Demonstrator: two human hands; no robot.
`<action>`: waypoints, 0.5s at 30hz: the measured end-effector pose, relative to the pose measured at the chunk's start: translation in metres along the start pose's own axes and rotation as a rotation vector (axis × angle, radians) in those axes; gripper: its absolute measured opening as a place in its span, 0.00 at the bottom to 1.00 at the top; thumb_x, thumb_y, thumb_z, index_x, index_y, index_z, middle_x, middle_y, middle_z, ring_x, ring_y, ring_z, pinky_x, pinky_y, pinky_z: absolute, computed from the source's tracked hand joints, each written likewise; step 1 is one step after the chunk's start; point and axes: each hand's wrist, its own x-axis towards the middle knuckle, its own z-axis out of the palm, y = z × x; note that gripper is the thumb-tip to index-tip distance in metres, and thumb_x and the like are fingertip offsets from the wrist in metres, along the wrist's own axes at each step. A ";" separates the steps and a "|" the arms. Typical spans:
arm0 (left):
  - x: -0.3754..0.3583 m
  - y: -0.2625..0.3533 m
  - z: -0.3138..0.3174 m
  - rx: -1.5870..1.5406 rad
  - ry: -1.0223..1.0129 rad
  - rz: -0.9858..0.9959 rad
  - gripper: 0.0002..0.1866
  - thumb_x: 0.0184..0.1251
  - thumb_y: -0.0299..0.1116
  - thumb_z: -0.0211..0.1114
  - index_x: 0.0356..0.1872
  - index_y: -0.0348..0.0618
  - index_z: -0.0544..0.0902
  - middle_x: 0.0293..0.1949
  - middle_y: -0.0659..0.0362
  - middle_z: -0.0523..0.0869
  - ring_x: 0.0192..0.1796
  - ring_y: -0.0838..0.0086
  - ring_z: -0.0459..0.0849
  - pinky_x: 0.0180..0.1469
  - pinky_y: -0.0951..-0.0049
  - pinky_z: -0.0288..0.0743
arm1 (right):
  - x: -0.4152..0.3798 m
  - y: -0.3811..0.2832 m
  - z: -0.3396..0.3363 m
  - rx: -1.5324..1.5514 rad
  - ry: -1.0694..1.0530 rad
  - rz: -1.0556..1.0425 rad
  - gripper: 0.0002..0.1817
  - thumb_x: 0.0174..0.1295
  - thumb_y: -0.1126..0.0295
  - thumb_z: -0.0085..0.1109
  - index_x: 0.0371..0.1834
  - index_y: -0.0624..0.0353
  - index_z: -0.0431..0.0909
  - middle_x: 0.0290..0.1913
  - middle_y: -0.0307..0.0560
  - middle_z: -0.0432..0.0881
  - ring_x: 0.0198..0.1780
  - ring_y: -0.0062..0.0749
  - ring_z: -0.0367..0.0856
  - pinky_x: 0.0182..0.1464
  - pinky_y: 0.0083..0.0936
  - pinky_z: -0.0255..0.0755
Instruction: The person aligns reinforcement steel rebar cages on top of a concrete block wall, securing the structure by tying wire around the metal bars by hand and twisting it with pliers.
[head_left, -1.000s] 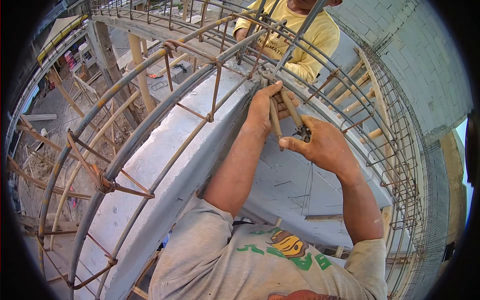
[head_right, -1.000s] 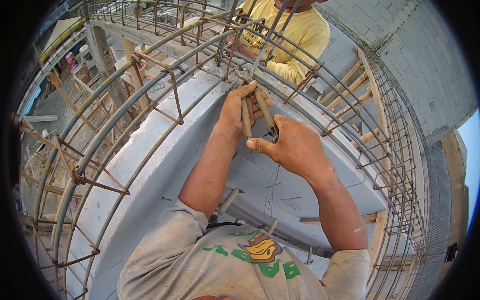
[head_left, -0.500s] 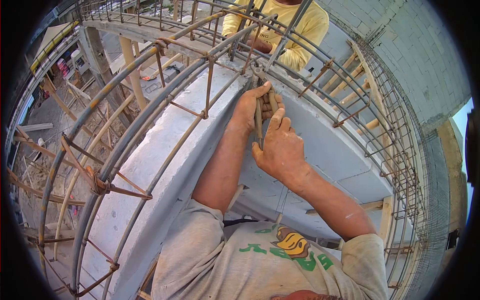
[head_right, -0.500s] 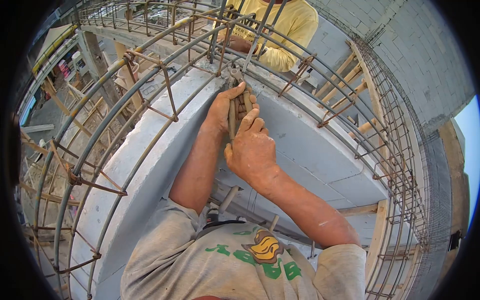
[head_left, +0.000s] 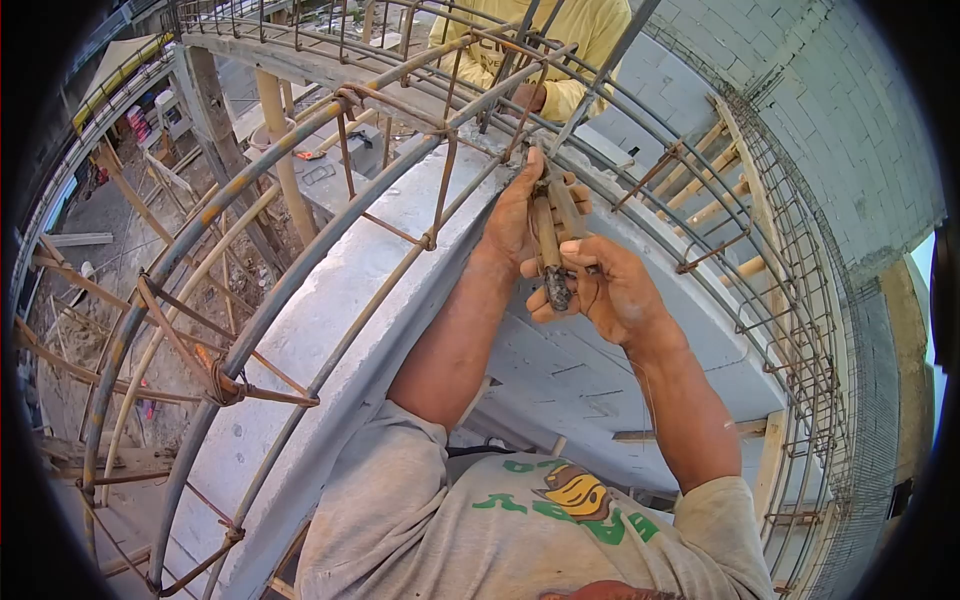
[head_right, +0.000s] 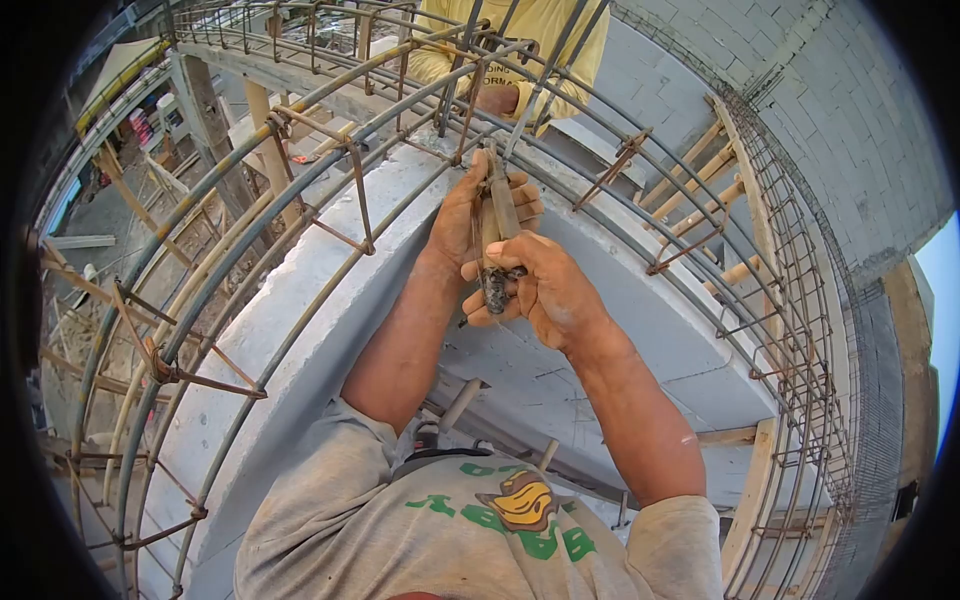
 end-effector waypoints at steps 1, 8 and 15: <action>0.001 -0.001 -0.002 -0.054 -0.064 0.005 0.32 0.70 0.63 0.52 0.50 0.38 0.76 0.38 0.51 0.86 0.42 0.63 0.87 0.43 0.62 0.84 | 0.001 0.002 0.000 0.092 -0.043 -0.010 0.29 0.64 0.61 0.46 0.60 0.77 0.65 0.50 0.69 0.79 0.39 0.51 0.86 0.39 0.43 0.85; 0.010 -0.018 -0.001 -0.475 -0.359 0.066 0.28 0.73 0.56 0.53 0.52 0.37 0.76 0.45 0.48 0.85 0.46 0.61 0.87 0.50 0.58 0.84 | 0.009 0.035 -0.011 0.466 -0.216 -0.111 0.39 0.64 0.54 0.44 0.67 0.82 0.57 0.55 0.78 0.74 0.43 0.60 0.85 0.41 0.43 0.85; 0.027 -0.025 -0.005 -0.669 -0.422 0.027 0.13 0.75 0.34 0.51 0.51 0.36 0.77 0.36 0.57 0.79 0.39 0.69 0.82 0.51 0.62 0.82 | 0.000 -0.003 -0.018 0.047 -0.162 0.052 0.41 0.67 0.45 0.44 0.65 0.79 0.62 0.45 0.72 0.81 0.34 0.51 0.87 0.37 0.36 0.85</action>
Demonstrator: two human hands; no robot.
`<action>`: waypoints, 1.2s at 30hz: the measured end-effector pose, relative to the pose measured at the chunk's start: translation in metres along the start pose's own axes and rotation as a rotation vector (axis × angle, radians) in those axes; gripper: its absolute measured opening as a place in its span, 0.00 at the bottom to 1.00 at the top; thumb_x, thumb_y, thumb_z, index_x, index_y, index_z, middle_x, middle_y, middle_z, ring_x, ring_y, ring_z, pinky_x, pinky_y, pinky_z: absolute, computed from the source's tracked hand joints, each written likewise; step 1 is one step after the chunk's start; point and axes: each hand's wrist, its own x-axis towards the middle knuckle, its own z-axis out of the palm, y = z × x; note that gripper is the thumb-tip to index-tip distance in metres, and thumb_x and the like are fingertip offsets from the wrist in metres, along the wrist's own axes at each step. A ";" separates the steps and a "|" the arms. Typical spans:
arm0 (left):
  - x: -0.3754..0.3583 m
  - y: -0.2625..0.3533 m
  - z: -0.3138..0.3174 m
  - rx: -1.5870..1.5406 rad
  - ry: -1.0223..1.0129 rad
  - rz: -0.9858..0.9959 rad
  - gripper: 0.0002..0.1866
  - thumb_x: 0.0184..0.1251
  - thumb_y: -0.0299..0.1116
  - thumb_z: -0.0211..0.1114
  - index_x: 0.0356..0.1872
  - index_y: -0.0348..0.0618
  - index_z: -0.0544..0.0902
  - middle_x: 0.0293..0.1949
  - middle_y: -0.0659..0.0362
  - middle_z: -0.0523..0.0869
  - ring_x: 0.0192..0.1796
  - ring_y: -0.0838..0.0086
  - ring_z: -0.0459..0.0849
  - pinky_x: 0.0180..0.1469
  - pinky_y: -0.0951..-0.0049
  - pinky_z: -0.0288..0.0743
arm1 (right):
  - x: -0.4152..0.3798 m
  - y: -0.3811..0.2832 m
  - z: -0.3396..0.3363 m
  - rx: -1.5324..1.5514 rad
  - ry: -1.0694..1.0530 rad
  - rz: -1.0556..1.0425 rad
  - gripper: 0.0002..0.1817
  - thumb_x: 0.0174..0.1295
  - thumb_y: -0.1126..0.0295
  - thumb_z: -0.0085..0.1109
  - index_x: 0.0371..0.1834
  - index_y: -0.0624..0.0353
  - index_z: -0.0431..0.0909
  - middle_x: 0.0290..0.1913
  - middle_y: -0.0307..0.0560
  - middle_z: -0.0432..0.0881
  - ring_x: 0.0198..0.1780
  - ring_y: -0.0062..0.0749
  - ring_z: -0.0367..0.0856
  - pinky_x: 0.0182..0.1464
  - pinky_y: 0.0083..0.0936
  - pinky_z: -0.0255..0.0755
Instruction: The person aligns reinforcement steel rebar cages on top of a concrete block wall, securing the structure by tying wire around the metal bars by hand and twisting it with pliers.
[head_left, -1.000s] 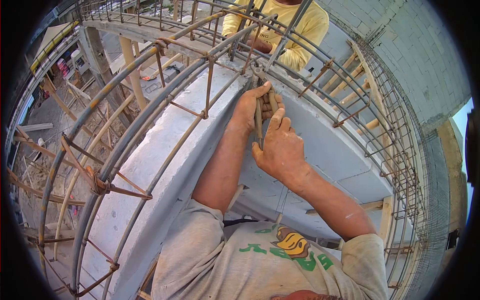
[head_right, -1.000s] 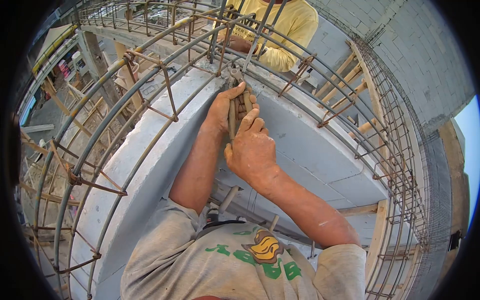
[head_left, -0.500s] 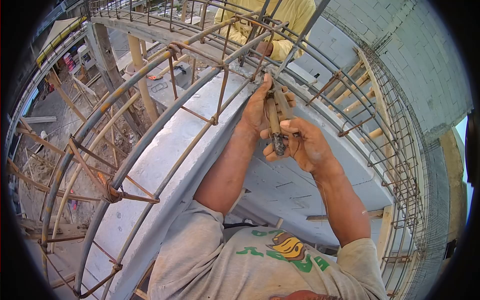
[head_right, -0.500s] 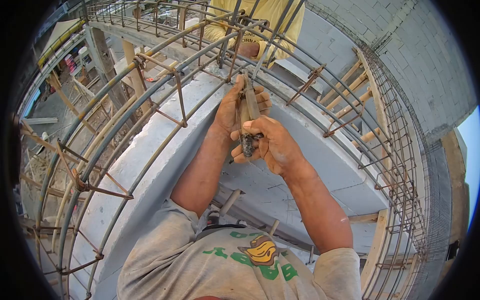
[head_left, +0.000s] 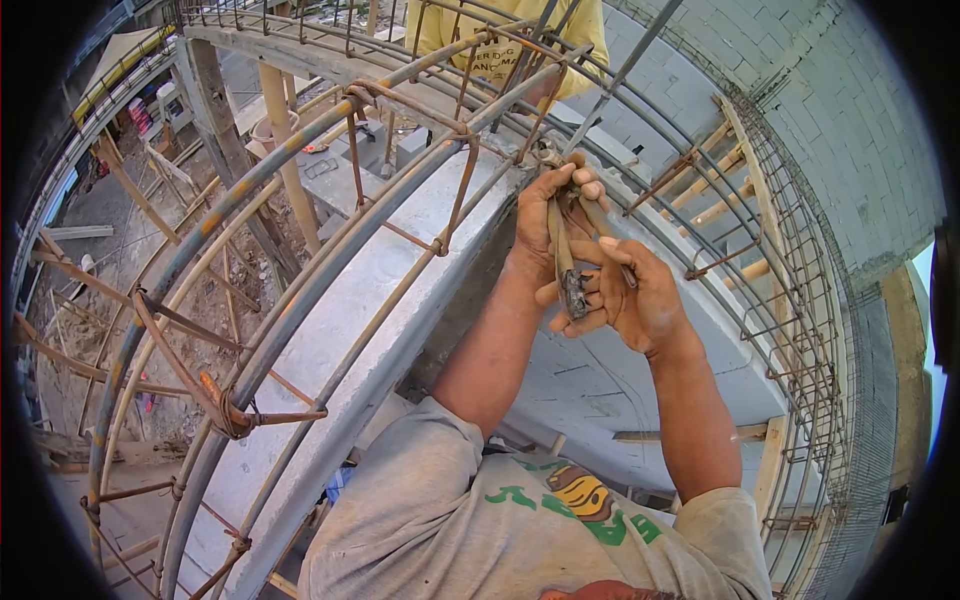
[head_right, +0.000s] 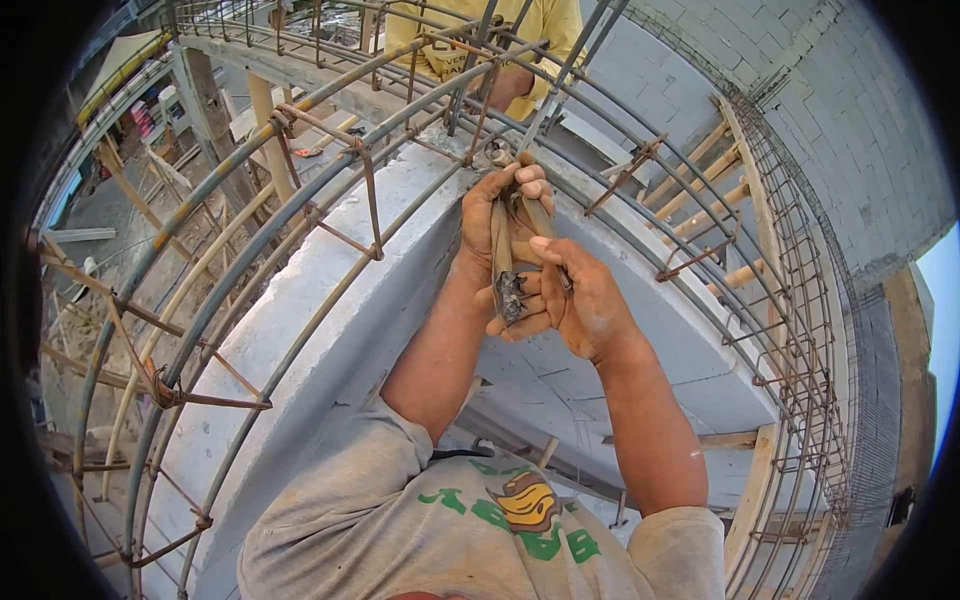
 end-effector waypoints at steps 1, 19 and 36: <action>0.000 -0.001 0.009 -0.001 0.034 0.001 0.12 0.75 0.33 0.51 0.49 0.37 0.77 0.35 0.58 0.79 0.37 0.69 0.81 0.50 0.62 0.82 | -0.001 -0.009 0.004 -0.138 0.121 0.047 0.42 0.65 0.43 0.46 0.63 0.78 0.64 0.43 0.70 0.82 0.33 0.52 0.87 0.37 0.37 0.85; -0.008 0.018 0.038 1.043 0.752 -0.128 0.11 0.68 0.36 0.56 0.31 0.37 0.76 0.22 0.55 0.79 0.19 0.67 0.79 0.19 0.66 0.73 | 0.018 0.033 0.037 -1.240 0.614 -0.007 0.36 0.55 0.59 0.61 0.59 0.78 0.63 0.41 0.69 0.82 0.42 0.54 0.84 0.46 0.38 0.76; -0.013 0.016 0.024 0.626 0.435 -0.102 0.27 0.66 0.59 0.62 0.41 0.40 0.77 0.27 0.56 0.82 0.33 0.62 0.85 0.36 0.62 0.81 | 0.020 -0.012 0.030 -0.908 0.558 0.271 0.17 0.50 0.66 0.59 0.39 0.67 0.73 0.31 0.50 0.78 0.32 0.32 0.80 0.28 0.30 0.75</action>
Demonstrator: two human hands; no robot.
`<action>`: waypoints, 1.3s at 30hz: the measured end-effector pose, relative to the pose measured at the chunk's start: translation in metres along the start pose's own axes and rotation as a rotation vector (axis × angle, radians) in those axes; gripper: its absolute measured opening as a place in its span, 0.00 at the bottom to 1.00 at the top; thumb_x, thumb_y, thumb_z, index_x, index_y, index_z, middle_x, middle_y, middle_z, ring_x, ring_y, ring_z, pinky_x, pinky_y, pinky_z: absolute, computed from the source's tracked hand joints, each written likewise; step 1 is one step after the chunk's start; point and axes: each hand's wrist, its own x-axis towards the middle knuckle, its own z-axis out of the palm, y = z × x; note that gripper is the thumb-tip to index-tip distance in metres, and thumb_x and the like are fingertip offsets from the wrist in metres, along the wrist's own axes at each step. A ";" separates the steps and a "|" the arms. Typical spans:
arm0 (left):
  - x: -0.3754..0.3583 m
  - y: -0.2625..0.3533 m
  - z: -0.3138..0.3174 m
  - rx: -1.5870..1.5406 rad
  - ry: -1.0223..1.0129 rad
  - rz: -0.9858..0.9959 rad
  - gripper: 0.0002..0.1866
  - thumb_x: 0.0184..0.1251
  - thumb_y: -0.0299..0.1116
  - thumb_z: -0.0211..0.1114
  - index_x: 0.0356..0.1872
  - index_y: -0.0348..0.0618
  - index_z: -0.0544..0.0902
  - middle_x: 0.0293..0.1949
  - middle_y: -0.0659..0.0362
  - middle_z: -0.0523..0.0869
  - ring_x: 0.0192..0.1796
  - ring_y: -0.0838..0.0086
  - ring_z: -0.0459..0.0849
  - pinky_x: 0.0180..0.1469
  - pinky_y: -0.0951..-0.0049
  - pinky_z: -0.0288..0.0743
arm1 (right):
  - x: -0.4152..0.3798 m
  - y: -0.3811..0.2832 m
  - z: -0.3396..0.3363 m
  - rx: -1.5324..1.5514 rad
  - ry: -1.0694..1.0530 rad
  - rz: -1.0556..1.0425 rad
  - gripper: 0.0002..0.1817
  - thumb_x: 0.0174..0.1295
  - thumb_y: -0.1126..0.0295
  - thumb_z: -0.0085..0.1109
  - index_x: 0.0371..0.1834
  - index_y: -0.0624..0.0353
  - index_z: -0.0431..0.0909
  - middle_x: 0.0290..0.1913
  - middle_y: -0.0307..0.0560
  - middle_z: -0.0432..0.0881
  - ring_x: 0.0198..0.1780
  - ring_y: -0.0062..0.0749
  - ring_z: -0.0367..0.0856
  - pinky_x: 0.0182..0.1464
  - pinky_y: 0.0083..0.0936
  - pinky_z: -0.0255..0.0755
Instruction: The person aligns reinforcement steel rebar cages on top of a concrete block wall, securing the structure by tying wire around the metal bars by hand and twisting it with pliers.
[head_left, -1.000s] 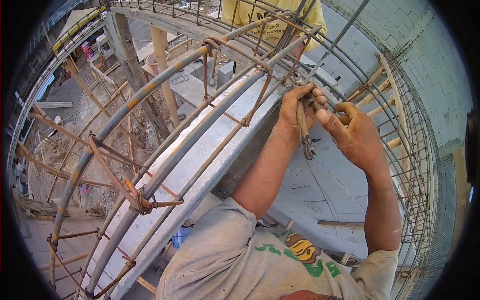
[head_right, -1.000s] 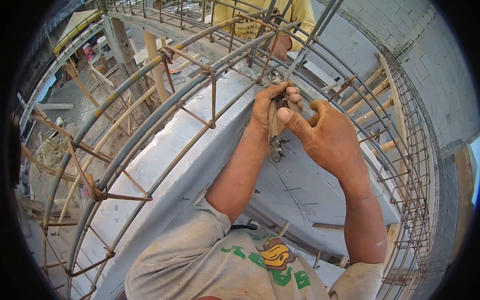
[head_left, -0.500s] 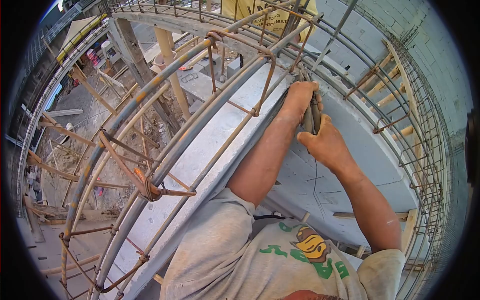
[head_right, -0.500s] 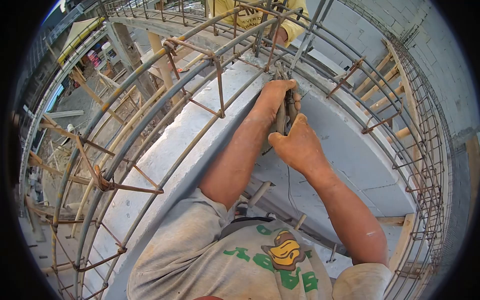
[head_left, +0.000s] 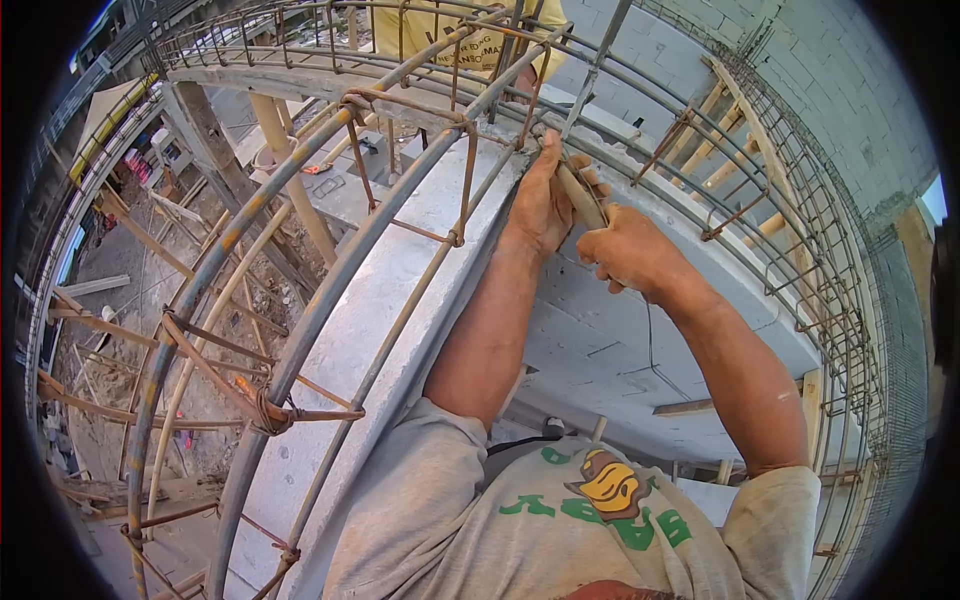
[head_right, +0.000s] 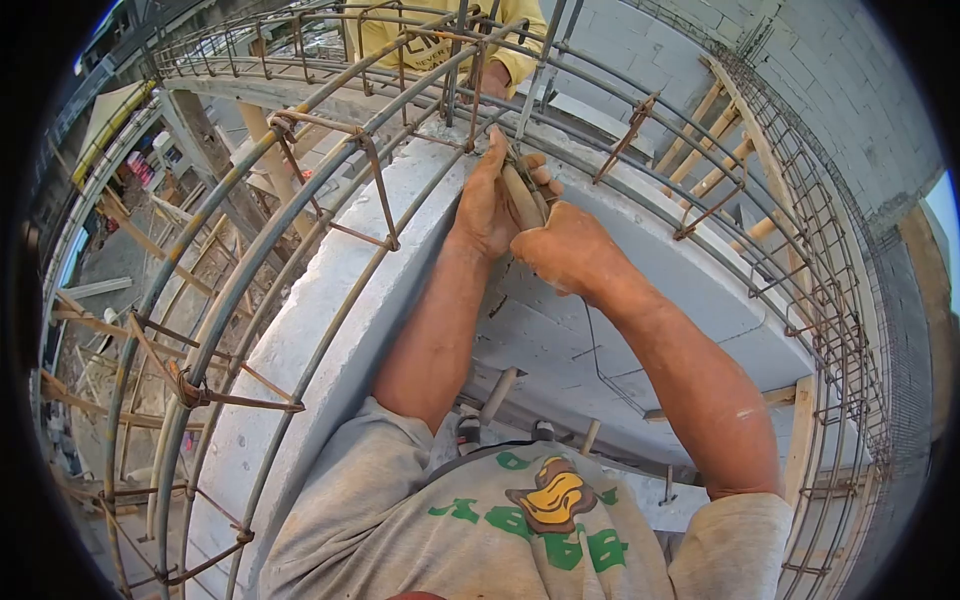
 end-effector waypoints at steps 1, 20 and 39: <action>0.000 -0.004 0.005 -0.059 -0.033 0.014 0.27 0.65 0.59 0.63 0.41 0.40 0.77 0.28 0.55 0.82 0.34 0.62 0.86 0.38 0.62 0.82 | -0.002 -0.002 -0.008 0.066 -0.060 -0.006 0.16 0.50 0.66 0.60 0.37 0.66 0.74 0.29 0.47 0.76 0.29 0.27 0.78 0.25 0.28 0.74; 0.007 -0.009 0.028 0.685 0.479 0.133 0.38 0.46 0.74 0.69 0.21 0.39 0.79 0.19 0.61 0.75 0.21 0.76 0.73 0.19 0.70 0.64 | 0.014 0.028 -0.035 0.588 -0.335 -0.038 0.14 0.58 0.72 0.52 0.43 0.71 0.76 0.36 0.57 0.81 0.35 0.43 0.85 0.33 0.38 0.84; -0.005 -0.015 -0.012 -0.292 -0.180 -0.036 0.20 0.72 0.43 0.59 0.57 0.42 0.73 0.38 0.53 0.83 0.40 0.64 0.85 0.46 0.60 0.85 | 0.031 0.053 0.038 1.147 -0.468 0.035 0.08 0.63 0.67 0.53 0.36 0.62 0.75 0.28 0.49 0.79 0.23 0.35 0.77 0.27 0.35 0.72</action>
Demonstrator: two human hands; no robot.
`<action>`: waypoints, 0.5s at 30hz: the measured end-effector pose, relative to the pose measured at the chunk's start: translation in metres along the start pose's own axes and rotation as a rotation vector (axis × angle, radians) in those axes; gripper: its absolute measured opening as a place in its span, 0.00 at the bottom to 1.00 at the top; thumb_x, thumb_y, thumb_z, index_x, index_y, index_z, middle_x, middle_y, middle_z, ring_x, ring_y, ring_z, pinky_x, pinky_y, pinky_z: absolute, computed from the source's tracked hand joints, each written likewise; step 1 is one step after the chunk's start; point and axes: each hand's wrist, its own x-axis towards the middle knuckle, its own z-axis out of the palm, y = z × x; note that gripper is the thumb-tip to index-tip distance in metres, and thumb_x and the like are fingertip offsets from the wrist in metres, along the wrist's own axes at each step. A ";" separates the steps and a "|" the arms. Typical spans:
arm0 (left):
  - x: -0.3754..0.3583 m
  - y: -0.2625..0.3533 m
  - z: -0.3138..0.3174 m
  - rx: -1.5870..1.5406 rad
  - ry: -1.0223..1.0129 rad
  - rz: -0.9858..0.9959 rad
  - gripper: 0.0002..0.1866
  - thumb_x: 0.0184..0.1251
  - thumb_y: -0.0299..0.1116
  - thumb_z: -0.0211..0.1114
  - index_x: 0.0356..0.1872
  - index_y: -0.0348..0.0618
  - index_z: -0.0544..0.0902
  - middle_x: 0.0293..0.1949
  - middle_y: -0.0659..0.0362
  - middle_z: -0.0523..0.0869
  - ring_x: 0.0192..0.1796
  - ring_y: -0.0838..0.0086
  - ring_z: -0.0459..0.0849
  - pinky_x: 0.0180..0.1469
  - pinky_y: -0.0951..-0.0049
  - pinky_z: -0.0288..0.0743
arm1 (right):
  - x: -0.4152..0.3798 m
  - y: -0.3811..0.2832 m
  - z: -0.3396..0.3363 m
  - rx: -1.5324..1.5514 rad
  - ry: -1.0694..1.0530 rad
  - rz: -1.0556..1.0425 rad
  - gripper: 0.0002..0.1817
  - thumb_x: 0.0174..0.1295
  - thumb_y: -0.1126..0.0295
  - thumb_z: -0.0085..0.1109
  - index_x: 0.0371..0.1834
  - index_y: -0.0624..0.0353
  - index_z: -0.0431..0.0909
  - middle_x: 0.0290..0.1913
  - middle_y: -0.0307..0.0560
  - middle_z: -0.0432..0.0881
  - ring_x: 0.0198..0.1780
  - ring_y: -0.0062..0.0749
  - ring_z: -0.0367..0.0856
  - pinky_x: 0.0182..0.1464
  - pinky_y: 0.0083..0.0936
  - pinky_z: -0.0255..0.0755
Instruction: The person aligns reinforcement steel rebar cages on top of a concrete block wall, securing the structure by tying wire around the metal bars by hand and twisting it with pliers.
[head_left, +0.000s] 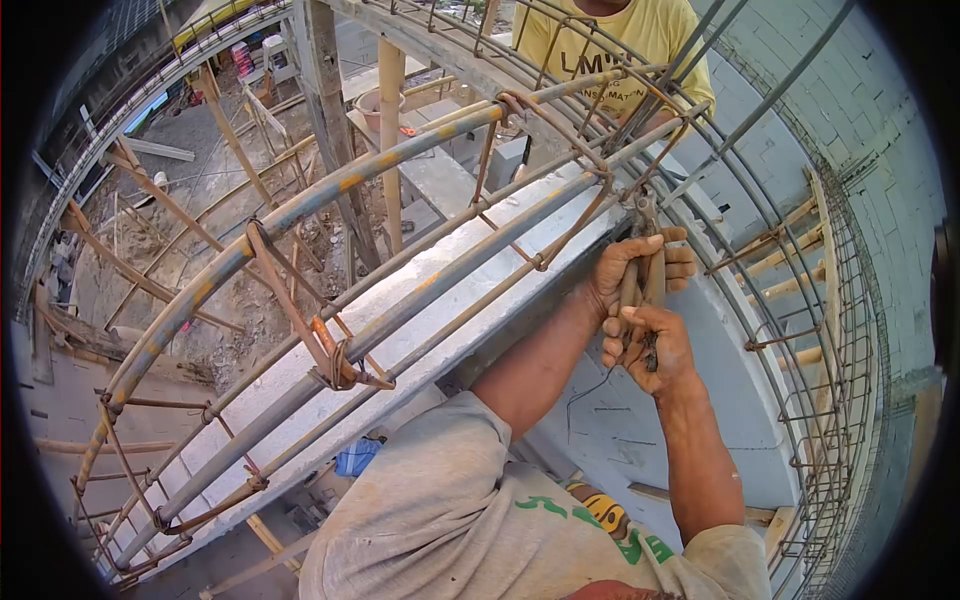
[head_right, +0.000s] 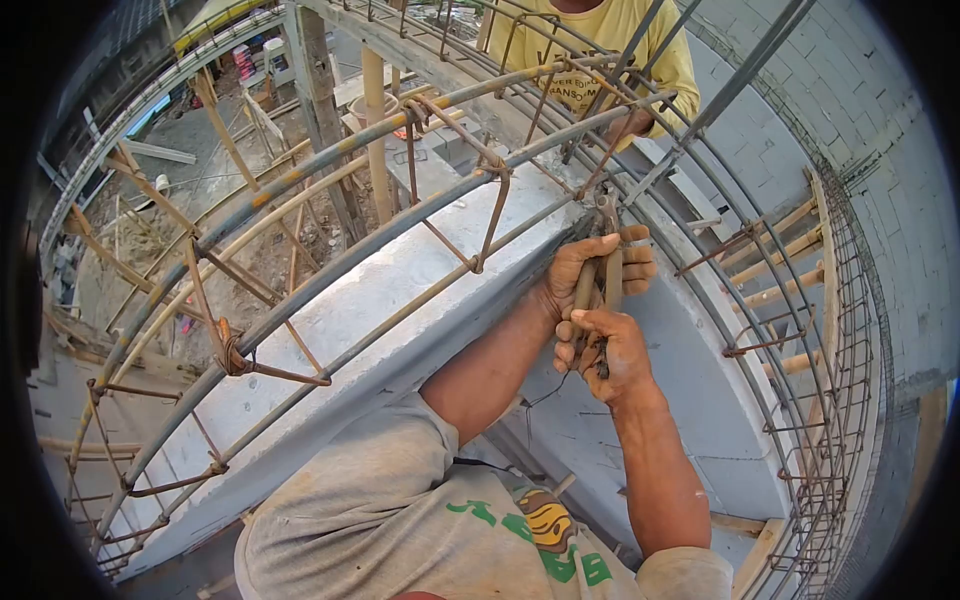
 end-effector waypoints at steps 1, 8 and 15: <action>0.006 -0.002 -0.009 -0.062 -0.079 -0.020 0.19 0.72 0.41 0.58 0.57 0.42 0.73 0.36 0.55 0.82 0.38 0.65 0.85 0.45 0.60 0.84 | 0.001 0.001 -0.003 -0.007 0.012 0.002 0.08 0.63 0.67 0.53 0.36 0.62 0.75 0.28 0.49 0.79 0.23 0.35 0.76 0.26 0.35 0.71; 0.003 0.009 -0.013 0.016 0.001 -0.134 0.10 0.72 0.40 0.59 0.33 0.48 0.72 0.25 0.65 0.75 0.26 0.76 0.78 0.29 0.70 0.79 | 0.015 0.017 -0.009 0.096 -0.059 0.053 0.08 0.64 0.65 0.53 0.33 0.58 0.73 0.24 0.40 0.72 0.20 0.27 0.69 0.23 0.29 0.65; -0.015 0.026 0.033 0.780 0.387 -0.166 0.14 0.70 0.43 0.62 0.32 0.42 0.78 0.25 0.60 0.80 0.26 0.72 0.80 0.30 0.71 0.76 | 0.015 0.025 -0.010 0.269 -0.292 -0.007 0.11 0.65 0.64 0.54 0.39 0.61 0.74 0.27 0.42 0.76 0.22 0.31 0.74 0.26 0.28 0.70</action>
